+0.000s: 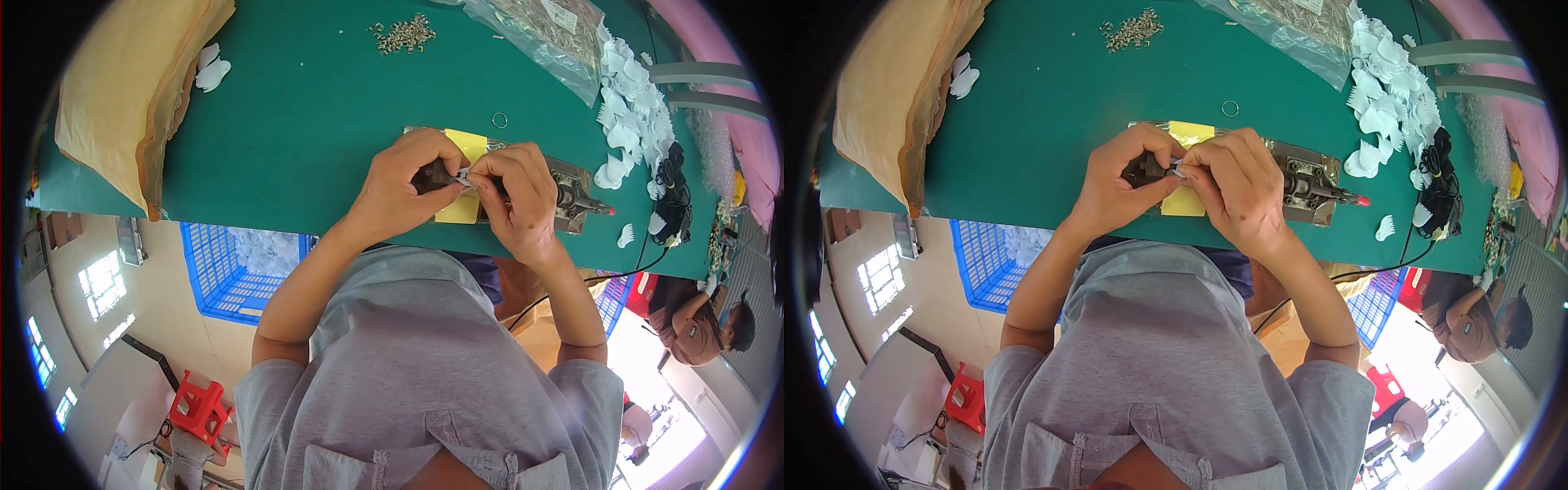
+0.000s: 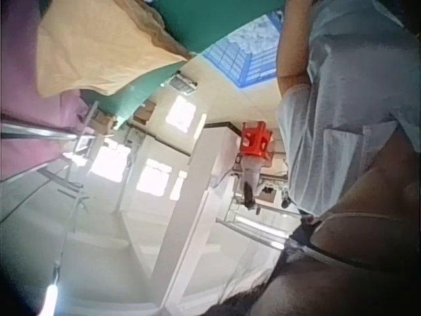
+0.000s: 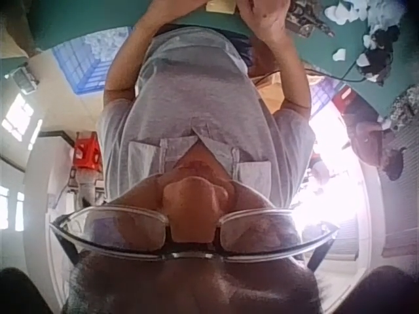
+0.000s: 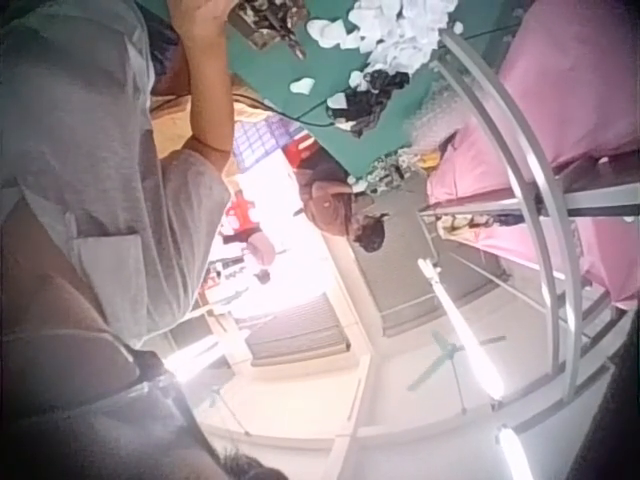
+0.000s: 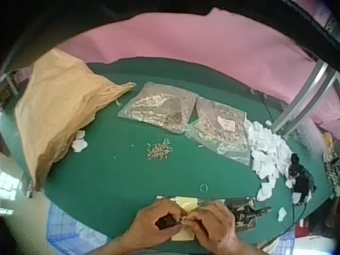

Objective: Assembling small plastic and metal components using a manual press tool at a factory workstation.

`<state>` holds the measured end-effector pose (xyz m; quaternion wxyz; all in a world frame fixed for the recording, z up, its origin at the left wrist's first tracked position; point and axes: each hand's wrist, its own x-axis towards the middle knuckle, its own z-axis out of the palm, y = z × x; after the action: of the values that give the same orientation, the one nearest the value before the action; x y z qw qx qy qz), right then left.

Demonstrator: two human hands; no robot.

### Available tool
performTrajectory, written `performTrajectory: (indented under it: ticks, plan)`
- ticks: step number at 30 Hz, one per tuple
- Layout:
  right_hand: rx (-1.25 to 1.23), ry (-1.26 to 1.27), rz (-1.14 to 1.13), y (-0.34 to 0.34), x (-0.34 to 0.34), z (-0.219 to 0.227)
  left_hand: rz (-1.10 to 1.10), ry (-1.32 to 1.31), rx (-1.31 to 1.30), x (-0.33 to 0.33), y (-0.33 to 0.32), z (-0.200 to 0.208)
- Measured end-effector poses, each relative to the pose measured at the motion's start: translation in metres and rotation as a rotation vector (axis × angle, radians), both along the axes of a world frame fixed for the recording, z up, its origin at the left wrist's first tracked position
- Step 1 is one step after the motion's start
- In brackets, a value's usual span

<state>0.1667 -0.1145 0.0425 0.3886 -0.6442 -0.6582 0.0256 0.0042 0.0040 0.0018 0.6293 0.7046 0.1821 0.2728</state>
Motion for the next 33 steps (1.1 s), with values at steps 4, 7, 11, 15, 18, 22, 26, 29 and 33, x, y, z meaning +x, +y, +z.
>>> performTrajectory:
  ticks: [4,7,11,15,18,22,26,29,33]
  plan:
    - [0.025,-0.005,0.042,-0.001,0.001,0.0,0.016,-0.081,0.144,0.003,0.002,-0.002]
    - [-0.012,0.01,0.037,-0.001,0.0,0.0,0.027,-0.096,0.238,0.001,0.002,-0.004]
    - [0.001,0.004,0.047,-0.002,0.001,-0.001,0.097,-0.09,0.292,-0.001,-0.007,-0.009]
    - [-0.001,0.016,0.044,-0.001,0.001,0.001,0.104,-0.1,0.292,-0.002,-0.009,-0.009]
    - [0.0,0.01,0.042,-0.001,0.001,0.001,0.109,-0.05,0.234,-0.004,-0.013,-0.004]
    - [-0.004,0.019,0.037,-0.002,0.0,0.0,0.147,0.042,0.224,-0.006,-0.013,0.004]
    - [-0.014,0.035,0.044,-0.002,-0.001,0.002,0.131,-0.027,0.232,-0.006,-0.012,-0.004]
    - [-0.094,0.091,0.014,-0.003,-0.001,0.009,0.145,0.002,0.176,-0.006,-0.013,-0.002]
    - [-0.186,0.162,-0.018,0.0,-0.002,0.014,0.143,-0.014,0.26,-0.006,-0.01,-0.003]
